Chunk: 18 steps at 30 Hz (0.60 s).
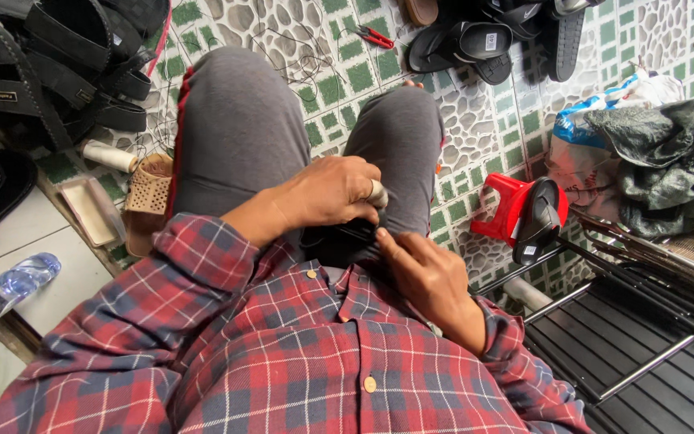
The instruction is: The person sits on the floor and sews a black sandal using a needle and thread. They hold the sandal on their lap and repeatedly push the needle through the sole and upper strap, pulling the thread tight to secure the stitching.
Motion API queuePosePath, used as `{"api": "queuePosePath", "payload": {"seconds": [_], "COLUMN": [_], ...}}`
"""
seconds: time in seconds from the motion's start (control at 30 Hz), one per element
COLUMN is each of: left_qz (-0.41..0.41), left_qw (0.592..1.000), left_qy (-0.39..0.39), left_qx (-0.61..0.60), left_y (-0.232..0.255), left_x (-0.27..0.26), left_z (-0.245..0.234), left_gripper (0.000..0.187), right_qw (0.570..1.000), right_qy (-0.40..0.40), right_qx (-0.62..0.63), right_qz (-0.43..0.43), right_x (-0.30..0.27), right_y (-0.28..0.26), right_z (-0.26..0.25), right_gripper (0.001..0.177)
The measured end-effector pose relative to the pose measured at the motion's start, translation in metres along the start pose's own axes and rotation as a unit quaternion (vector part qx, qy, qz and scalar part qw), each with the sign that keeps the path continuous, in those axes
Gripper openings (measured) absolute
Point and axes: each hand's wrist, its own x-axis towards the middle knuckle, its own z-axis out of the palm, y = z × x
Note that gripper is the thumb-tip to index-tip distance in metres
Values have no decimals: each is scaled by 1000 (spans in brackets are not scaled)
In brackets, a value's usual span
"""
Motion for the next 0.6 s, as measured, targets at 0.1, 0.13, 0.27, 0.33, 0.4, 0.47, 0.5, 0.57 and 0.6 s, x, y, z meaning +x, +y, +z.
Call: {"api": "queuePosePath", "payload": {"seconds": [0.1, 0.13, 0.27, 0.33, 0.4, 0.47, 0.5, 0.57, 0.6], "left_qz": [22, 15, 14, 3, -17, -36, -50, -64, -72], "left_qw": [991, 981, 972, 952, 953, 954, 965, 975, 986], "left_qy": [105, 162, 126, 118, 100, 81, 56, 26, 14], "left_qx": [82, 104, 199, 283, 285, 286, 250, 213, 148], "left_y": [23, 32, 53, 50, 49, 49, 50, 54, 57], "left_x": [-19, -27, -54, -60, -64, -67, -68, -72, -75], "left_z": [3, 3, 10, 21, 19, 17, 15, 11, 9], "left_gripper": [26, 23, 32, 29, 29, 28, 27, 27, 27], "right_qw": [999, 999, 998, 998, 998, 997, 997, 997, 996], "right_qy": [31, 38, 59, 58, 64, 69, 74, 80, 86], "right_qx": [-5, -10, -3, 1, 6, 11, 8, 7, 3], "right_qz": [12, 12, 21, 16, 16, 18, 12, 12, 12], "right_x": [0, 3, 4, 4, 5, 5, 4, 4, 3], "right_y": [3, 2, 1, 1, -2, -2, -2, -3, -4], "right_z": [4, 3, 5, 4, 3, 3, 3, 4, 5], "right_gripper": [31, 30, 29, 29, 29, 28, 28, 28, 28]}}
